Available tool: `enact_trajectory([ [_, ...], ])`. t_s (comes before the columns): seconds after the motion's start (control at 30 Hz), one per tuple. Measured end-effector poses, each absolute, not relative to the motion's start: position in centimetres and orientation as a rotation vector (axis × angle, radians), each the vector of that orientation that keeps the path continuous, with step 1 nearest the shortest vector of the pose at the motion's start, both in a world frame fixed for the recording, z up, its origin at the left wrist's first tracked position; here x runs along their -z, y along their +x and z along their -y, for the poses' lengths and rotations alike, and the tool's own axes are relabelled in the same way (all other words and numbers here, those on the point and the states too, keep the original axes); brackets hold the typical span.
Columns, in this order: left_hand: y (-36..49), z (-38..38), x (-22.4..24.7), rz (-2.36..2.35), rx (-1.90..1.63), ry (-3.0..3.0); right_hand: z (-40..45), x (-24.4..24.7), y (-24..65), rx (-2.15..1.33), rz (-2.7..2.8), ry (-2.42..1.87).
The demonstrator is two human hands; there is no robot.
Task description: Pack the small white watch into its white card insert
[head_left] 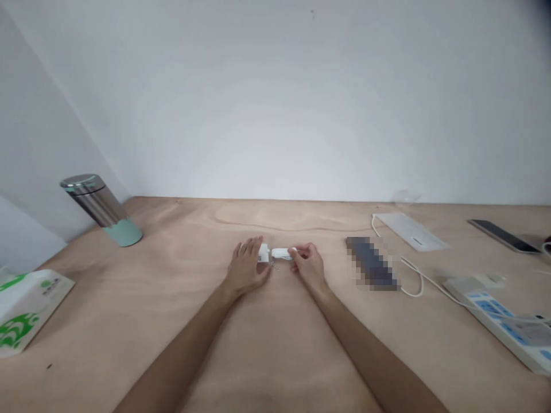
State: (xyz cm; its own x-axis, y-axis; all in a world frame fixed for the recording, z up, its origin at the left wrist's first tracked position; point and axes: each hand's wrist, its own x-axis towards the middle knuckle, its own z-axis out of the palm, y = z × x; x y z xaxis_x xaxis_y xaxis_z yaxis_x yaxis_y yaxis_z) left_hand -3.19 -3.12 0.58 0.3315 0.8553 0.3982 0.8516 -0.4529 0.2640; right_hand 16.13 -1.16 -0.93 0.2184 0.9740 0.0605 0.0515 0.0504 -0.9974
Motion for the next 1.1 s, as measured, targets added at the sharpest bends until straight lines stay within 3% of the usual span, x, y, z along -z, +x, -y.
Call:
enact_trajectory([
  [0.37,-3.3,2.5,-0.2,-1.580,-0.929,2.376,1.4,0.4,15.9,-0.696,1.359,-1.456],
  [0.77,-2.6,3.4,-0.8,-1.490,-0.862,2.386,1.9,-0.1,14.2,-0.859,1.499,-1.286],
  [1.1,-3.2,2.9,-0.2,-1.414,-1.004,2.267,2.0,-0.3,14.3,-0.977,1.621,-1.183],
])
